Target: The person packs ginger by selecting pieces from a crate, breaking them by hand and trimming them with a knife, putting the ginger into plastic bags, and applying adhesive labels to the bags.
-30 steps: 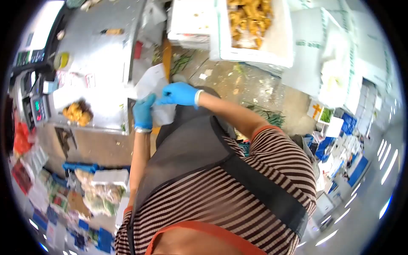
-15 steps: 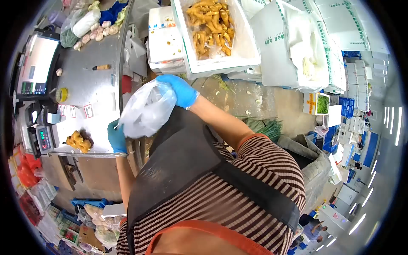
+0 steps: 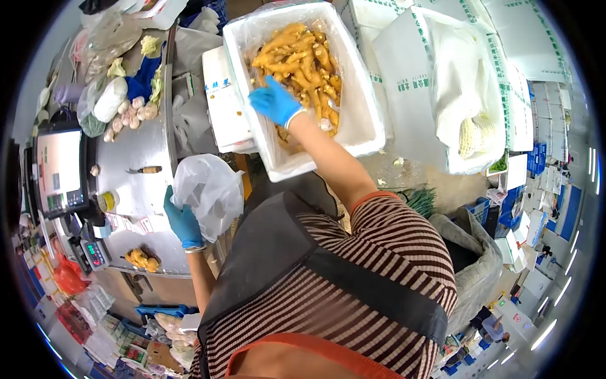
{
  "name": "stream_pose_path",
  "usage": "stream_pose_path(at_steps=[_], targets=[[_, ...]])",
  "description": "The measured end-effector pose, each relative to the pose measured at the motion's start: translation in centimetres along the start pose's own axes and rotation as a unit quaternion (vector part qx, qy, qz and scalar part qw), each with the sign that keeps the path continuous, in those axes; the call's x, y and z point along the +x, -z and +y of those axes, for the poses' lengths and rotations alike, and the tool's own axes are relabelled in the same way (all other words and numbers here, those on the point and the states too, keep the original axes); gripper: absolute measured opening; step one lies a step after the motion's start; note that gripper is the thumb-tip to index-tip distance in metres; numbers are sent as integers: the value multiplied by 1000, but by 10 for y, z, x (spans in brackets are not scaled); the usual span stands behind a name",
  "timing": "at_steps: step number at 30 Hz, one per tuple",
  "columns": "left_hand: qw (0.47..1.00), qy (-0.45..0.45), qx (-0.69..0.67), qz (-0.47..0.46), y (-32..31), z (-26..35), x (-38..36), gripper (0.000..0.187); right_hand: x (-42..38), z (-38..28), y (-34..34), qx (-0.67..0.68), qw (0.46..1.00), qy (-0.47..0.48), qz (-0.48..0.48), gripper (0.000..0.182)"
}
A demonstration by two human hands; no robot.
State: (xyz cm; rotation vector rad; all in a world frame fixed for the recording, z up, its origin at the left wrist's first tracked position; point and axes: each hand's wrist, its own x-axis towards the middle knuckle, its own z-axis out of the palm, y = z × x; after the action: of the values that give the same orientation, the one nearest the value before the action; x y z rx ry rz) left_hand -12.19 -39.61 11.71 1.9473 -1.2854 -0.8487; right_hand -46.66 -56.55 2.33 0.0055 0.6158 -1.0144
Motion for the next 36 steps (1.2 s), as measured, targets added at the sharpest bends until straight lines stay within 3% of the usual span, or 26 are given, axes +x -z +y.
stream_pose_path(at_steps=[1, 2, 3, 4, 5, 7, 9, 11, 12, 13, 16, 17, 19, 22, 25, 28, 31, 32, 35, 36], targets=[[999, 9, 35, 5, -5, -3, 7, 65, 32, -20, 40, 155, 986, -39, 55, 60], [996, 81, -22, -25, -7, -11, 13, 68, 59, -33, 67, 241, 965, -54, 90, 67], [999, 34, 23, -24, -13, -3, 17, 67, 72, -42, 64, 299, 946, -66, 107, 75], [997, -11, 69, -25, -18, 6, 16, 66, 84, -45, 63, 219, 955, 32, 197, 76], [992, -55, 114, -27, -24, 16, 13, 65, 93, -44, 59, 238, 947, 44, 212, 74], [994, -36, 58, -90, -41, 49, 14, 78, 106, -43, 55, 274, 928, 72, 242, 70], [982, -25, 61, -177, -55, 92, 23, 88, 103, -38, 73, 284, 931, 88, 211, 50], [965, -83, -46, -243, -72, 93, 38, 92, 100, -24, 106, 272, 936, 123, 187, 39], [949, -109, -99, -278, -80, 93, 43, 94, 67, -26, 83, 268, 933, 120, 206, 27], [953, -101, -57, -279, -89, 100, 48, 92, 41, -22, 82, 218, 952, 118, 182, 28], [926, 36, -166, -337, -128, 90, 66, 84, -27, -7, 61, 67, 985, 95, 128, 28], [914, 77, -177, -357, -143, 86, 72, 80, -51, -4, 37, 22, 988, 85, 128, 27], [894, 21, -256, -366, -171, 91, 70, 67, -83, 14, 14, -72, 986, 66, 134, 30], [864, 160, -270, -394, -180, 112, 59, 51, -107, 39, 3, -217, 964, 63, 143, 41], [841, 142, -365, -373, -160, 112, 52, 44, -127, 4, -3, -461, 881, -25, 108, 38], [868, 100, -320, -367, -134, 112, 53, 43, -132, -30, -4, -661, 703, 156, 211, 39], [871, 106, -279, -391, -119, 102, 56, 44, -137, -43, -53, -691, 683, 197, 129, 24], [869, 112, -254, -411, -112, 104, 56, 44, -133, -43, -68, -710, 684, 143, 85, 26], [860, 122, -221, -444, -104, 102, 52, 42, -113, -29, -64, -765, 626, 146, 28, 26], [857, 128, -221, -448, -99, 105, 50, 42, -108, -23, -57, -729, 661, 178, 6, 30]])
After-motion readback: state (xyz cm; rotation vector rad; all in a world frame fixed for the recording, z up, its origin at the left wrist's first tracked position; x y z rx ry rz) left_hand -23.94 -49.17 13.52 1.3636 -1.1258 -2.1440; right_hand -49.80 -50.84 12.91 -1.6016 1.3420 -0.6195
